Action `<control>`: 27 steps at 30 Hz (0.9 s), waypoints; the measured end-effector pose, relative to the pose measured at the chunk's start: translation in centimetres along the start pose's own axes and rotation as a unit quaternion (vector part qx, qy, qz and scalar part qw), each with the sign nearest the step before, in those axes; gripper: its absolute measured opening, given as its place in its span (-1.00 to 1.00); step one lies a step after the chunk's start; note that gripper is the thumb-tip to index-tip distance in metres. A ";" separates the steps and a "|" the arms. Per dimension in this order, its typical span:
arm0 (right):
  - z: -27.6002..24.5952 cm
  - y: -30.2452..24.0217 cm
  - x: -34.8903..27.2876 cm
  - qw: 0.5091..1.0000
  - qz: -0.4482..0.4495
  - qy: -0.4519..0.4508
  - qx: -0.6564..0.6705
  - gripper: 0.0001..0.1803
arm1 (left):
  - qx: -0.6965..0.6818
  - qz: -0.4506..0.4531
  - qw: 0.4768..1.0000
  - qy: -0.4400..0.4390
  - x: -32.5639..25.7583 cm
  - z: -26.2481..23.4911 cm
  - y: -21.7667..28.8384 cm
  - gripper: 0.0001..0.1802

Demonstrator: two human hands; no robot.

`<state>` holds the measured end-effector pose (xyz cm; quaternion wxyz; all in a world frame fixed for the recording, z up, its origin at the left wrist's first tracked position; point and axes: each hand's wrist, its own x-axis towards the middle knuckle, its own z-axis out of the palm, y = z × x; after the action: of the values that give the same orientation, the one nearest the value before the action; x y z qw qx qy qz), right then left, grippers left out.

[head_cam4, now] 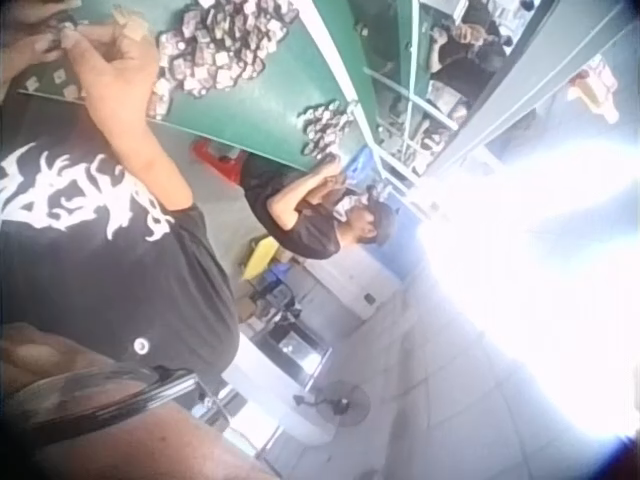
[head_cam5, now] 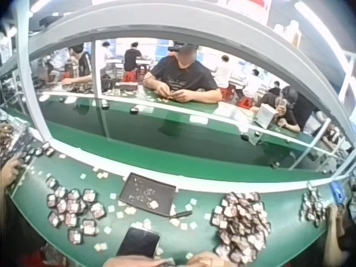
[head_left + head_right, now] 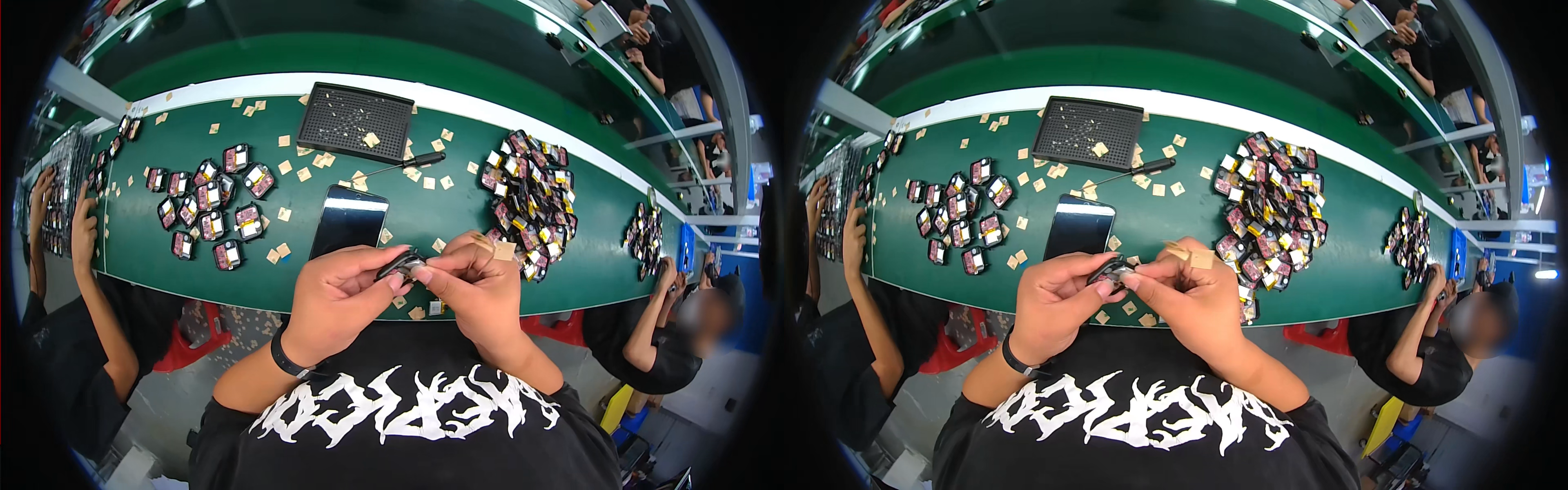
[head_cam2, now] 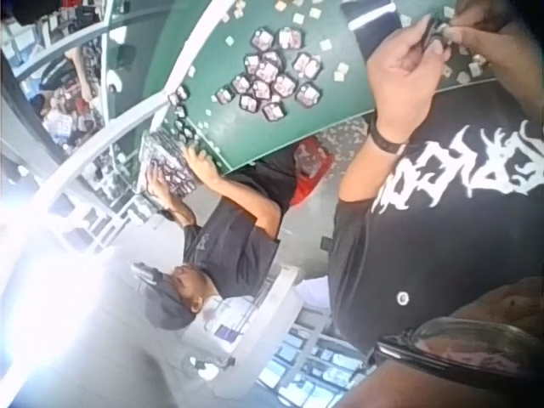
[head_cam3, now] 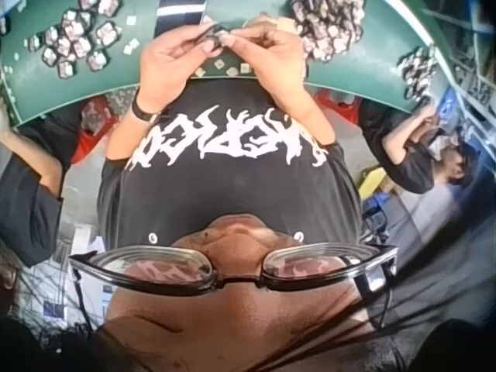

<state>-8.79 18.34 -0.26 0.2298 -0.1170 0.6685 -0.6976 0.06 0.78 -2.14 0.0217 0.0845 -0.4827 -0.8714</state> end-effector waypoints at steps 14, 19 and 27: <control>0.1 -1.1 0.1 0.991 0.120 0.005 -0.053 -0.81 | 0.035 0.033 0.999 0.021 0.0 0.2 -0.7 -0.60; -0.4 0.0 0.2 0.994 0.109 0.005 0.003 -0.76 | 0.016 -0.009 1.000 -0.021 -0.1 -0.2 -0.2 -0.59; -0.2 -0.7 0.3 0.990 0.130 -0.050 -0.034 -0.79 | -0.005 -0.034 0.999 -0.013 -0.2 -0.3 -0.3 -0.58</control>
<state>-9.28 18.32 0.36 0.3470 -0.0716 0.6888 -0.6324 0.28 0.77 -2.53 -0.0143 0.0894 -0.4752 -0.8752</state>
